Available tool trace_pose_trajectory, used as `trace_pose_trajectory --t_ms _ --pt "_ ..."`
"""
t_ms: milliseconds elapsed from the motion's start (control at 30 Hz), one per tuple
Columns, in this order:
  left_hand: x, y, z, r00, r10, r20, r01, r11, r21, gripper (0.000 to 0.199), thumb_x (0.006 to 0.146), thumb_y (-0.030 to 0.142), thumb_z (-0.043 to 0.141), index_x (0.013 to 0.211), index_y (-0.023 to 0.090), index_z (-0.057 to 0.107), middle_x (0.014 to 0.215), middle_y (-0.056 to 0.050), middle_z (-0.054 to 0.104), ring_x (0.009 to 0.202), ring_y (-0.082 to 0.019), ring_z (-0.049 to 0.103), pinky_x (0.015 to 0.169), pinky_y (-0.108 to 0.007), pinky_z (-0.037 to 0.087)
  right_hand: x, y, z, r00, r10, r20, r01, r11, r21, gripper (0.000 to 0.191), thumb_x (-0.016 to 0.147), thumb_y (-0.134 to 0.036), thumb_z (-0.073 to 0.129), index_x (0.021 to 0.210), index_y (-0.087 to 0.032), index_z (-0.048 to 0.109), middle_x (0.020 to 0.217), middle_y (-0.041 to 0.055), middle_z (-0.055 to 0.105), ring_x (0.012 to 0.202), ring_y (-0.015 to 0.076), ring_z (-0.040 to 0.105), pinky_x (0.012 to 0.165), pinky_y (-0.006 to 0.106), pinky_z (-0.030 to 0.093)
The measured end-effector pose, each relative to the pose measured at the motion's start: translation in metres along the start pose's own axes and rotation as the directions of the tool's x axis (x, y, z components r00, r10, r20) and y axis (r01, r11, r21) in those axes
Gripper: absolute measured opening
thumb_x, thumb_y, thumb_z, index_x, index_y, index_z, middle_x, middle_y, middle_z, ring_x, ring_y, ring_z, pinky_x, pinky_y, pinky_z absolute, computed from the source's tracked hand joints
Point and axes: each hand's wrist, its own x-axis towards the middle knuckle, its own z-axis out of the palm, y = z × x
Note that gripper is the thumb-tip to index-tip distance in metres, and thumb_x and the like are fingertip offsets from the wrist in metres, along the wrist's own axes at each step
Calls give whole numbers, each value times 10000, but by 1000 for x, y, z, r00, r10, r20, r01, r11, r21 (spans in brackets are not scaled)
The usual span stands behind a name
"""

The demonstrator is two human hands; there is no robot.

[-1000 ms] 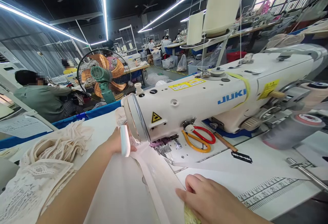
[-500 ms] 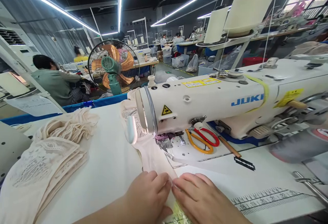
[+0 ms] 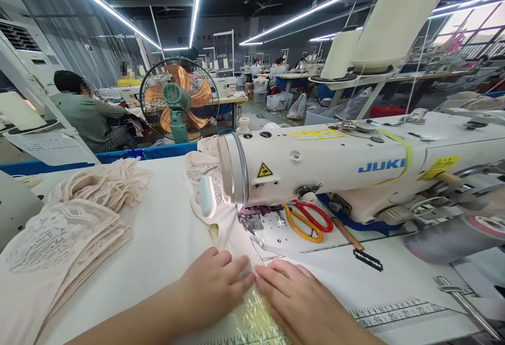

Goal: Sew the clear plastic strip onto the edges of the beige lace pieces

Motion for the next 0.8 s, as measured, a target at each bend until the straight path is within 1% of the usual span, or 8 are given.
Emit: trace_pose_trajectory --t_ms 100,200,267,367,467,633,733,800 --pt "-1 -9 6 998 26 -53 -24 999 42 315 911 262 462 1222 231 498 1232 -49 582 751 -170 539 601 -333 358 8 4 -2 998 -32 48 33 999 -10 334 736 -219 628 1067 -174 623 1070 -30 690 775 179 580 643 320 448" --pt "0 -18 10 996 45 -78 -40 997 68 326 894 258 485 1217 221 506 1234 -57 581 743 -172 527 592 -333 345 15 9 -2 994 -58 88 61 998 -35 352 699 -152 638 1051 -154 631 1070 -1 698 674 170 572 554 312 427" --pt "1 -23 10 996 47 -70 -42 996 74 343 879 252 498 1219 216 506 1239 -61 581 737 -174 522 593 -332 347 18 12 -1 993 -57 104 62 997 -47 341 699 -137 631 1039 -153 637 1075 10 701 656 167 576 536 307 418" --pt "4 -29 10 998 38 -40 -35 997 75 365 863 230 498 1228 212 500 1256 -59 578 752 -184 533 598 -335 355 24 15 2 992 -47 117 55 997 -58 337 732 -154 619 1069 -149 631 1103 17 695 684 163 602 544 302 424" --pt "6 -36 10 999 38 -35 -35 997 66 387 853 220 509 1240 213 493 1262 -60 576 776 -195 545 600 -335 359 28 17 5 989 -31 146 43 996 -80 332 731 -151 620 1063 -148 637 1107 22 695 684 157 622 520 298 417" --pt "8 -47 12 999 29 -40 -27 997 69 407 837 177 523 1237 245 498 1240 -65 589 759 -189 545 605 -318 357 35 19 7 972 -23 232 54 990 -129 352 753 -192 604 1101 -140 629 1139 50 682 602 139 616 472 296 398" --pt "9 -54 13 999 33 -23 -31 996 81 420 850 164 490 1253 280 493 1242 -56 595 747 -190 553 595 -319 362 39 19 9 964 -9 266 54 985 -164 388 746 -197 604 1128 -133 624 1169 60 669 558 134 605 443 297 392" --pt "10 -58 12 999 40 -18 -38 996 84 389 871 161 455 1237 276 515 1243 -53 599 781 -196 566 617 -325 380 41 18 11 961 -3 277 56 982 -183 396 741 -196 607 1131 -134 625 1190 71 658 517 125 588 414 294 378"
